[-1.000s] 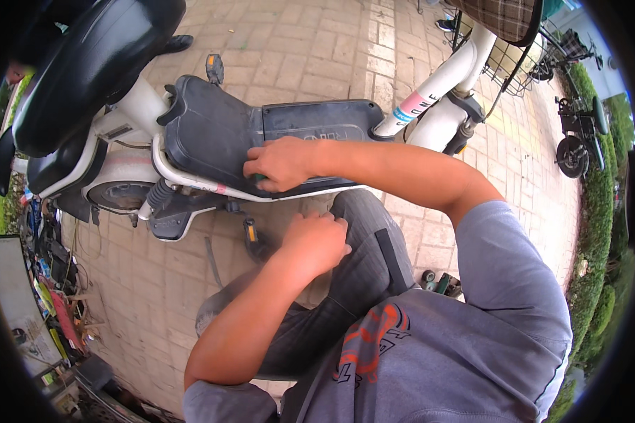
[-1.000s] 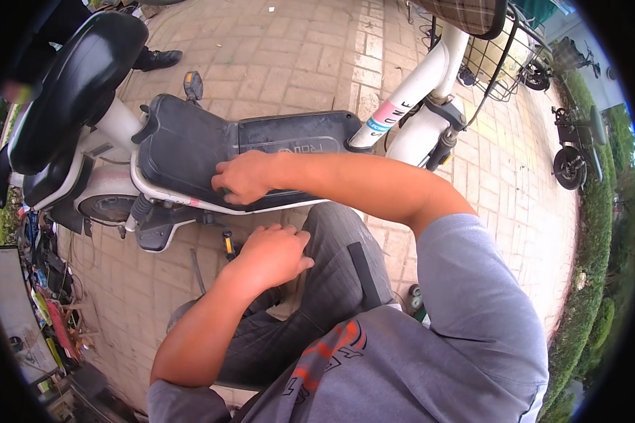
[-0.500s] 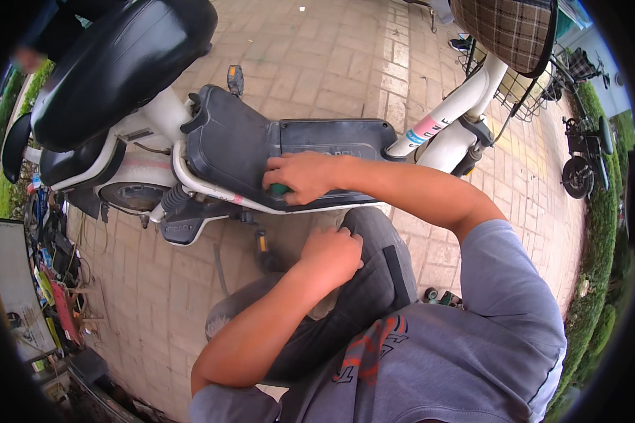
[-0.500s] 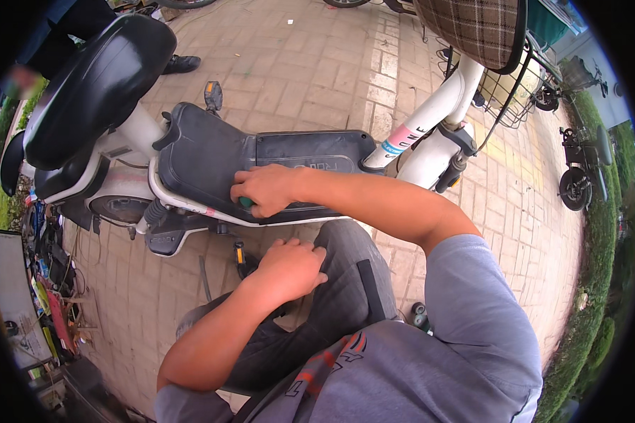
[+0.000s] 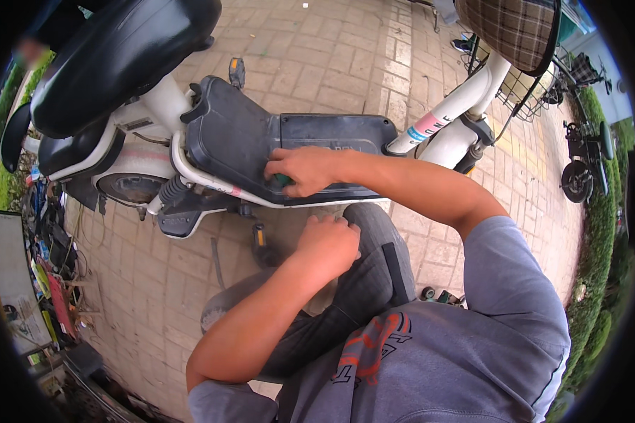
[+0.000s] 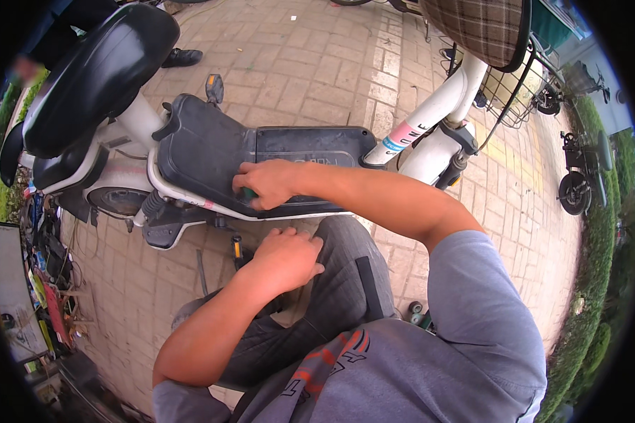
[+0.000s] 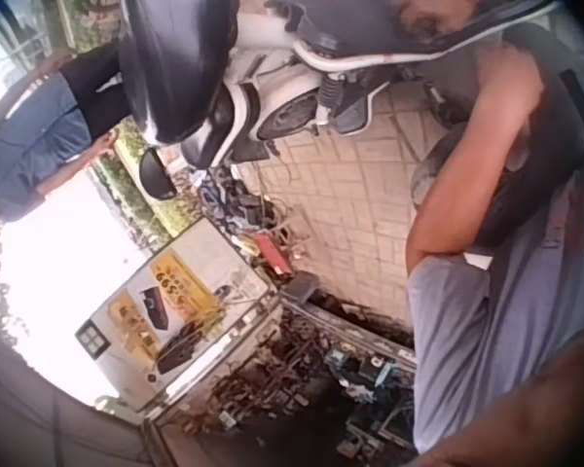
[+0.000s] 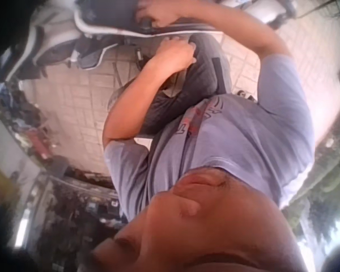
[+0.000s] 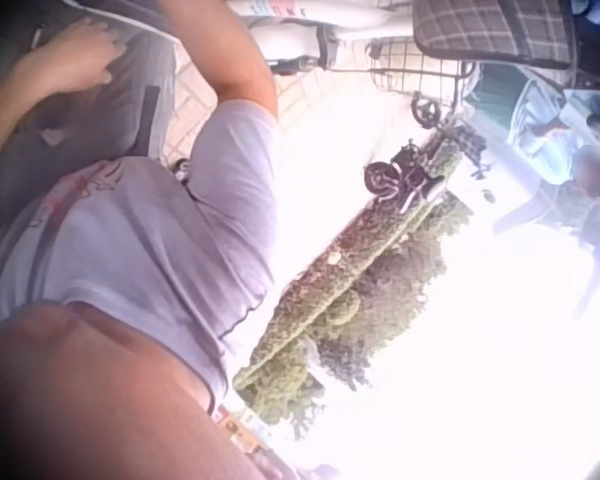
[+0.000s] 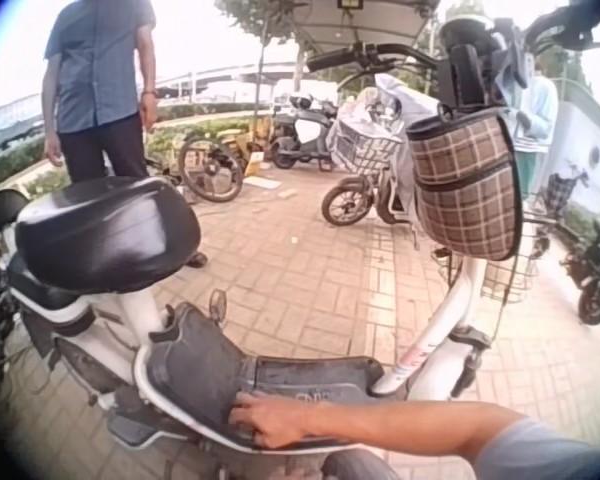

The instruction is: The person works on a white electric scooter in a cluttered repair shop. They use pliers and a screwdriver to remove a wire from the rear wheel area, then move the scooter and use a screwdriver to remove the seat cover, exposing the battery compartment.

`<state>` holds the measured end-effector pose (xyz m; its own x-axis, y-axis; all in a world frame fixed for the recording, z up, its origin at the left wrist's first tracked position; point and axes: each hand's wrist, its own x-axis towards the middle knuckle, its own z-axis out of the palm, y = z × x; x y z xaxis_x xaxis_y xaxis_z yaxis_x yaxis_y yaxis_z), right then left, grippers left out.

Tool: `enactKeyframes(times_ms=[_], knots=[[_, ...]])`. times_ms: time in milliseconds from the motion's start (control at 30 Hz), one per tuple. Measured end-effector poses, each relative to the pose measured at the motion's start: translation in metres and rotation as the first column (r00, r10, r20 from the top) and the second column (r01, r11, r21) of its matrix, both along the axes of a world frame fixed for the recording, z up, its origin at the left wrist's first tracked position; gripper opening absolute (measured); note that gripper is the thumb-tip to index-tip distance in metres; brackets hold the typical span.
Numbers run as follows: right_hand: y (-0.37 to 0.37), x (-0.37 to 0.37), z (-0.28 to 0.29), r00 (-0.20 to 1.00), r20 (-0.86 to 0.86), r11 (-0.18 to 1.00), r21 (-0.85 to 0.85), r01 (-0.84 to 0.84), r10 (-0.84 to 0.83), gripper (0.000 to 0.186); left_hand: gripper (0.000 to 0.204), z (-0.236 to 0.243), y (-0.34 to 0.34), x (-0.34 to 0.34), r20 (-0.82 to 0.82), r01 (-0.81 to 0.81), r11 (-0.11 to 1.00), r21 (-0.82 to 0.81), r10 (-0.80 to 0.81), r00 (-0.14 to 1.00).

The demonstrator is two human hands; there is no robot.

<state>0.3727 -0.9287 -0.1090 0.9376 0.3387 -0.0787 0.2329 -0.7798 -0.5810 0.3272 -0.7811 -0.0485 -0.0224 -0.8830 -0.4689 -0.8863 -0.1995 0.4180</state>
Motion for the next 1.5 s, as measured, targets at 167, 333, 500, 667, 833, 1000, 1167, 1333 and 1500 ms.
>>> enactKeyframes(times_ms=[167, 333, 500, 667, 833, 1000, 1167, 1333, 1500], knots=[[0.003, 0.007, -0.003, 1.000, 0.021, 1.000, -0.001, -0.016, 0.016, 0.035, 0.037, 0.002, -0.001, 0.002, -0.006, -0.006, 1.000, 0.008, 0.006, 1.000], [0.004, 0.015, -0.003, 0.960, -0.230, 0.984, -0.106, 0.140, -0.162, 0.036, 0.037, 0.002, -0.001, 0.001, -0.008, -0.010, 1.000, -0.007, 0.010, 1.000], [0.002, 0.006, -0.003, 0.996, -0.089, 0.998, 0.055, 0.020, -0.015, 0.034, 0.037, 0.000, 0.001, 0.002, -0.010, -0.007, 1.000, -0.025, 0.006, 1.000], [0.000, 0.004, -0.006, 0.992, 0.057, 0.992, 0.058, -0.114, 0.110, 0.036, 0.036, 0.001, 0.001, 0.003, -0.023, -0.013, 1.000, -0.008, 0.013, 1.000], [0.001, 0.008, -0.003, 0.991, -0.100, 0.996, 0.002, 0.084, -0.084, 0.032, 0.036, 0.001, 0.000, 0.002, -0.015, -0.005, 1.000, -0.024, 0.005, 1.000], [0.009, 0.003, 0.008, 0.982, -0.153, 0.994, -0.030, 0.105, -0.109, 0.032, 0.037, 0.001, 0.000, 0.003, -0.012, 0.007, 1.000, -0.020, -0.007, 1.000], [0.004, 0.000, -0.010, 0.989, 0.127, 0.992, 0.084, -0.090, 0.079, 0.030, 0.037, 0.003, -0.002, 0.003, -0.026, 0.008, 1.000, -0.016, -0.008, 1.000], [0.002, 0.010, -0.004, 0.993, -0.096, 0.997, -0.033, 0.064, -0.067, 0.033, 0.036, 0.000, -0.001, 0.001, -0.015, -0.003, 0.999, -0.051, 0.003, 1.000], [0.003, 0.008, -0.004, 0.981, -0.167, 0.995, -0.019, 0.100, -0.102, 0.035, 0.036, -0.002, 0.000, 0.001, -0.008, -0.009, 0.998, -0.055, 0.009, 1.000]])
